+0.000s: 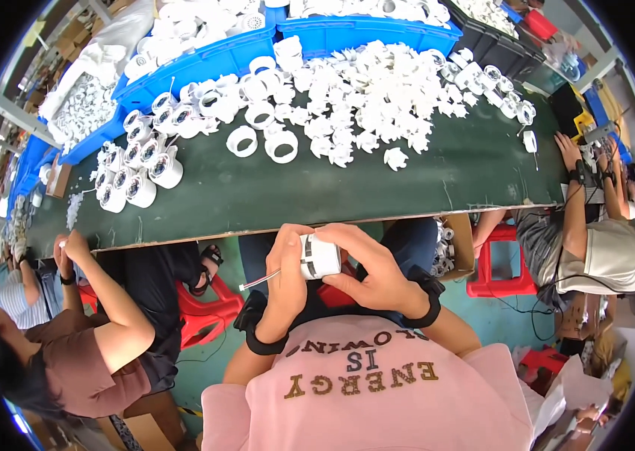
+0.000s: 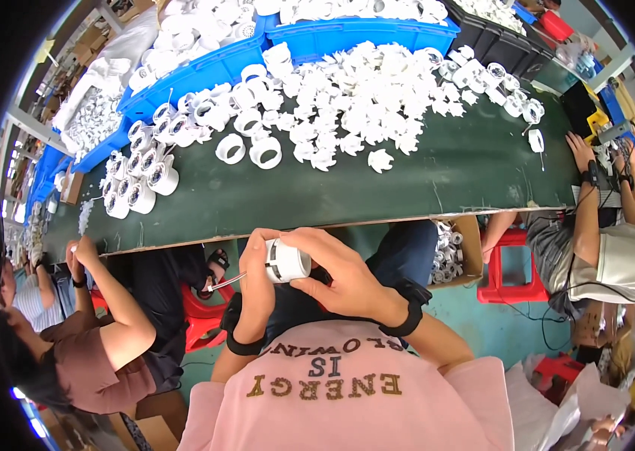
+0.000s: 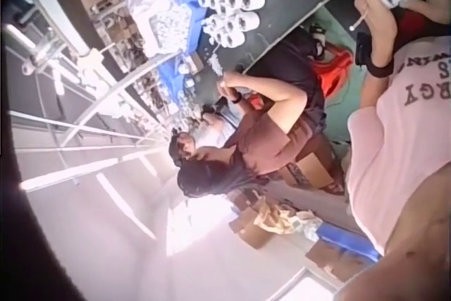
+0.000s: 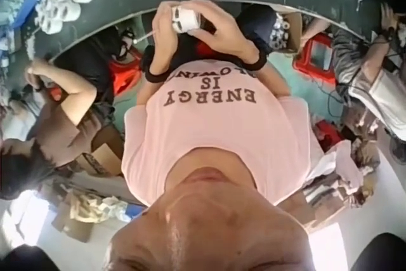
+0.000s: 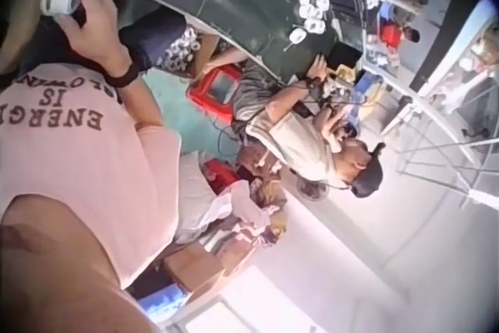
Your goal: The person assembles camera housings by hand, picking up a base and a cover, fitting them together, and setting the unit aside. They repeat this process, reaching into bins for more components to assemble each housing.
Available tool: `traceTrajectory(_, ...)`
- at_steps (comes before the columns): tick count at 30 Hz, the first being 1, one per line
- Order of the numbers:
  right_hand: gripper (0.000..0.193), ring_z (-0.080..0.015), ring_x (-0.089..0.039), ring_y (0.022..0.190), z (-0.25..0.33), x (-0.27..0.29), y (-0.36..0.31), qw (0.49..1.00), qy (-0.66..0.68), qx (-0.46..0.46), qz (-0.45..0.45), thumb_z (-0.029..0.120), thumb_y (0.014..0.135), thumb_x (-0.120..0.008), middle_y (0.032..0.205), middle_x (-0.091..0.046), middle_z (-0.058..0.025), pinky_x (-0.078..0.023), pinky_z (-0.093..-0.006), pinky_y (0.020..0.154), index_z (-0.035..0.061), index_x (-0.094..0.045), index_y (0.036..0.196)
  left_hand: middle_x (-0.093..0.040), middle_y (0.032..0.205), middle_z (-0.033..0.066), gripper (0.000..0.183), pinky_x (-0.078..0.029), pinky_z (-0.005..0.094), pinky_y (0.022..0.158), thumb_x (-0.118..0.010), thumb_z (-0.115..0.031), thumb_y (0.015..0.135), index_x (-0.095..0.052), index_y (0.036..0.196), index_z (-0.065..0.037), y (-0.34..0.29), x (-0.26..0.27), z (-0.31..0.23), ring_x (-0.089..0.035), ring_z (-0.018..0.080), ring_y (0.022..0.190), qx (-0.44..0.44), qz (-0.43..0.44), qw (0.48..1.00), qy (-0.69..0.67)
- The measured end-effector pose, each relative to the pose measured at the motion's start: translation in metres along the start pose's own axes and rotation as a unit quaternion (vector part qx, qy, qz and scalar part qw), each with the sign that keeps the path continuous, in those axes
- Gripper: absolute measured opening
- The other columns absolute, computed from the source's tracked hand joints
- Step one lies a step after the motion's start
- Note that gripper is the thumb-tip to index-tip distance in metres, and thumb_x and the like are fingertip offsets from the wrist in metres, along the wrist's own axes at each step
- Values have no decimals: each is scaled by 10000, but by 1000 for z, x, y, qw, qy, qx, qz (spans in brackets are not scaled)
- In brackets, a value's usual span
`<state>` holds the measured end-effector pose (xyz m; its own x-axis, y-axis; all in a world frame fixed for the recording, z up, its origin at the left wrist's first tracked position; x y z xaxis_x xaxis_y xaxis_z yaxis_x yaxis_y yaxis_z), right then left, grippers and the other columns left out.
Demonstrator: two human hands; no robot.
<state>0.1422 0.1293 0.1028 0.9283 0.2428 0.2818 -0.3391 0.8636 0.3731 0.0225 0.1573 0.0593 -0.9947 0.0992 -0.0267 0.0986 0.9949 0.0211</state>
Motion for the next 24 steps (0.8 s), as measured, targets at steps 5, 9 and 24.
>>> traceTrajectory(5,625,-320,-563,1108,-1,3,-6,999,-46,5,-29,50,757,-737,1311,-521,-189,-453,-378,930,-13,-462,1315,-574,789,87,408,-412,284,651,-316,-309,988,-556,940,17,-2,-3,-7,-519,133,713,-34,2,999,40)
traceTrajectory(9,714,-357,-565,1038,9,2,-8,996,-74,57,-9,51,734,-743,1287,-526,-192,-477,-405,867,8,-406,1362,-578,758,92,409,-416,294,622,-309,-308,985,-551,948,19,-8,-7,-15,-527,138,680,-48,-9,997,55)
traceTrajectory(24,610,-345,-643,938,41,9,-23,980,-153,98,-86,35,651,-807,1141,-612,-226,-538,-360,789,-39,-541,1194,-571,737,99,373,-413,298,603,-333,-260,949,-555,929,39,-20,-7,-26,-531,150,671,-77,-19,996,40)
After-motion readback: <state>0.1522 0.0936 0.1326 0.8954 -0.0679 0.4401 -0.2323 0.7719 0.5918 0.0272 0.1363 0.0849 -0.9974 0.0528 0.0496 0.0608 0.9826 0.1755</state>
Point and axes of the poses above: each hand's wrist, its own y-axis towards the middle knuckle, its own x-axis out of the back of the hand, z = x × y, the point moved 10 cm from there along y, towards the middle knuckle
